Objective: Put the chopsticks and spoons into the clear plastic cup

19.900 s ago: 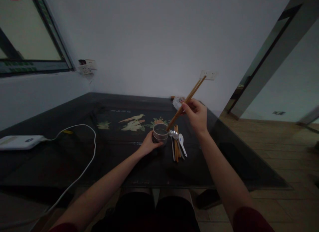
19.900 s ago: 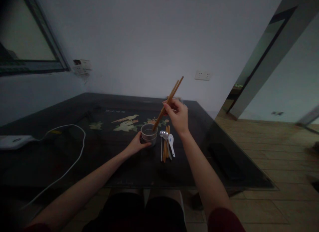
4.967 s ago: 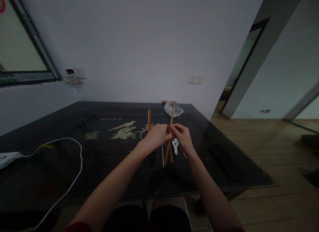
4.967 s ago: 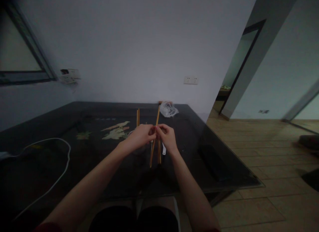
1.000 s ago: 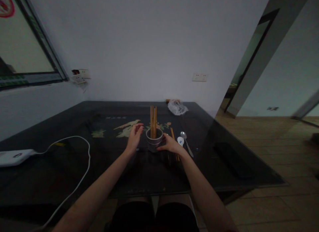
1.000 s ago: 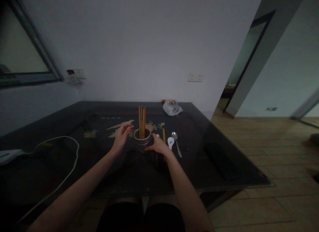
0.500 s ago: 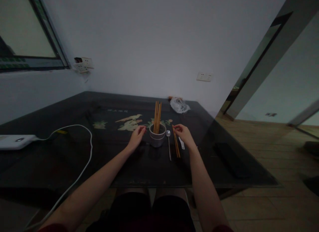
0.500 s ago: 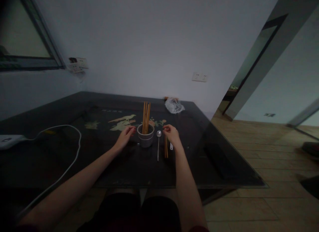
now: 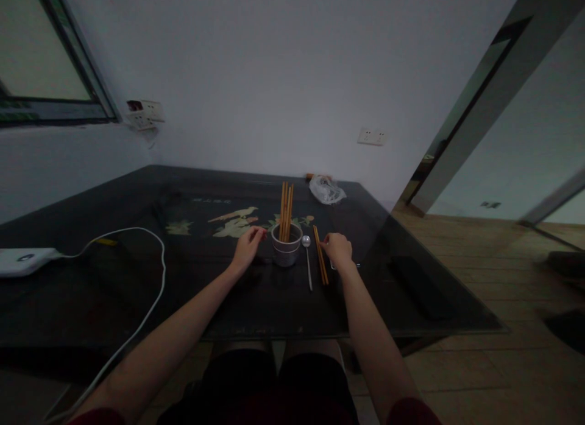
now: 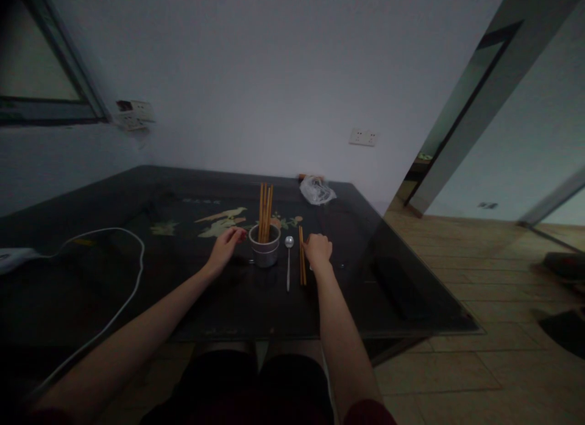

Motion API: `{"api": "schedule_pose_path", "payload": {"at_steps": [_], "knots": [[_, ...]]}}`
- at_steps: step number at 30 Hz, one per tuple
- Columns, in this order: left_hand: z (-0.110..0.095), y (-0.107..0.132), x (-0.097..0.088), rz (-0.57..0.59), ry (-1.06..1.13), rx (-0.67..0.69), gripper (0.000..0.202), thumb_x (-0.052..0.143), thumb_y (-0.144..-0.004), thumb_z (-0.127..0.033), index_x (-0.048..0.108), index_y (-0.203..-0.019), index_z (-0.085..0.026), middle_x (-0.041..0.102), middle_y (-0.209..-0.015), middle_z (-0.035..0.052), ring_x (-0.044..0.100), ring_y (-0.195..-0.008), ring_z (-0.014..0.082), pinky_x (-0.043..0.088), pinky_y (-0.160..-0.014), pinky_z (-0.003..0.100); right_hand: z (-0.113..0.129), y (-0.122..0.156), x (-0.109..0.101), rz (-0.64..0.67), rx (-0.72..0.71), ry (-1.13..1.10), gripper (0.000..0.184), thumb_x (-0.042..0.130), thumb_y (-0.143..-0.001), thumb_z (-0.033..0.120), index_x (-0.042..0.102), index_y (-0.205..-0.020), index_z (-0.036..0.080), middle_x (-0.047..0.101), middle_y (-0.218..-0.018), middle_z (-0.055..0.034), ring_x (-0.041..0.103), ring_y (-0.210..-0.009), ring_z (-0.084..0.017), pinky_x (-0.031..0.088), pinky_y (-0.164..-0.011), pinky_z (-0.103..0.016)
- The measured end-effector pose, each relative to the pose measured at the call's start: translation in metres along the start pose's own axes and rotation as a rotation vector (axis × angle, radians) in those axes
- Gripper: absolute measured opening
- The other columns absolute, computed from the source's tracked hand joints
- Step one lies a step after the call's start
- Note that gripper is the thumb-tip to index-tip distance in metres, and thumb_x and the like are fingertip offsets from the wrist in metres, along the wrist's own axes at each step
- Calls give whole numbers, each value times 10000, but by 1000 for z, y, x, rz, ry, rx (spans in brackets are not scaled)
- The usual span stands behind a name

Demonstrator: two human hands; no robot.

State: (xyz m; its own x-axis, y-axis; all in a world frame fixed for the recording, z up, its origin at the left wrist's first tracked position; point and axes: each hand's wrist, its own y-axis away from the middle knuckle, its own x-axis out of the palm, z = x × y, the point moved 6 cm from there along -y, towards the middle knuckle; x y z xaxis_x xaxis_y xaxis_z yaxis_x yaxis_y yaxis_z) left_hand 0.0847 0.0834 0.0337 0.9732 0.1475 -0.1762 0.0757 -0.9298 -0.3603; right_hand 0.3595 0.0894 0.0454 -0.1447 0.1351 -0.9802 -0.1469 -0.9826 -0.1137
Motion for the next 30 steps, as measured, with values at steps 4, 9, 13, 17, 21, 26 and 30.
{"api": "schedule_pose_path", "payload": {"at_steps": [4, 9, 13, 17, 21, 26, 30], "knots": [[-20, 4, -5, -5, -8, 89, 318, 417, -863, -430, 572, -739, -181, 552, -624, 9, 537, -619, 142, 445, -617, 257, -1, -1, 4, 50, 0, 8, 300, 595, -809, 434, 677, -928, 170, 622, -1081, -156, 566, -1030, -264, 432, -811, -362], [-43, 25, -3, 86, -183, 230, 405, 330, -900, -450, 568, -702, -190, 540, -556, 9, 508, -528, 131, 422, -562, 261, 2, 0, 6, 49, -16, 18, 338, 578, -820, 462, 672, -943, 162, 606, -1098, -169, 545, -1058, -274, 421, -834, -378], [-71, 72, 42, 474, -399, 632, 341, 367, -890, -354, 629, -741, -193, 633, -649, 46, 567, -610, 141, 436, -651, 279, 6, 1, 6, 38, -16, 36, 348, 580, -821, 463, 671, -970, 161, 606, -1104, -168, 534, -1069, -281, 417, -843, -386], [-86, 124, 94, 823, -522, 1012, 269, 405, -887, -326, 626, -982, -205, 678, -935, 77, 612, -849, 168, 448, -779, 300, 12, 4, 4, 8, -23, 47, 364, 590, -822, 444, 669, -1016, 147, 606, -1120, -191, 518, -1095, -289, 400, -868, -386], [-88, 134, 121, 862, -622, 1104, 306, 450, -886, -366, 569, -1114, -199, 610, -1150, 100, 547, -1080, 212, 394, -952, 360, 17, 6, 3, -2, -25, 61, 350, 605, -817, 420, 667, -1031, 150, 608, -1139, -195, 503, -1126, -296, 379, -895, -397], [-77, 119, 131, 767, -692, 892, 439, 492, -866, -389, 476, -1251, -177, 552, -1257, 125, 487, -1183, 238, 346, -1022, 391, 22, -2, 2, 6, -26, 112, 361, 608, -814, 399, 659, -1056, 137, 622, -1134, -194, 531, -1100, -303, 382, -888, -392], [-67, 120, 133, 798, -683, 809, 532, 471, -873, -364, 364, -1364, -193, 430, -1408, 112, 369, -1311, 228, 253, -1092, 419, 26, -16, 6, 83, -36, 164, 401, 596, -821, 384, 635, -1116, 115, 608, -1170, -206, 526, -1123, -309, 376, -898, -398]]}}
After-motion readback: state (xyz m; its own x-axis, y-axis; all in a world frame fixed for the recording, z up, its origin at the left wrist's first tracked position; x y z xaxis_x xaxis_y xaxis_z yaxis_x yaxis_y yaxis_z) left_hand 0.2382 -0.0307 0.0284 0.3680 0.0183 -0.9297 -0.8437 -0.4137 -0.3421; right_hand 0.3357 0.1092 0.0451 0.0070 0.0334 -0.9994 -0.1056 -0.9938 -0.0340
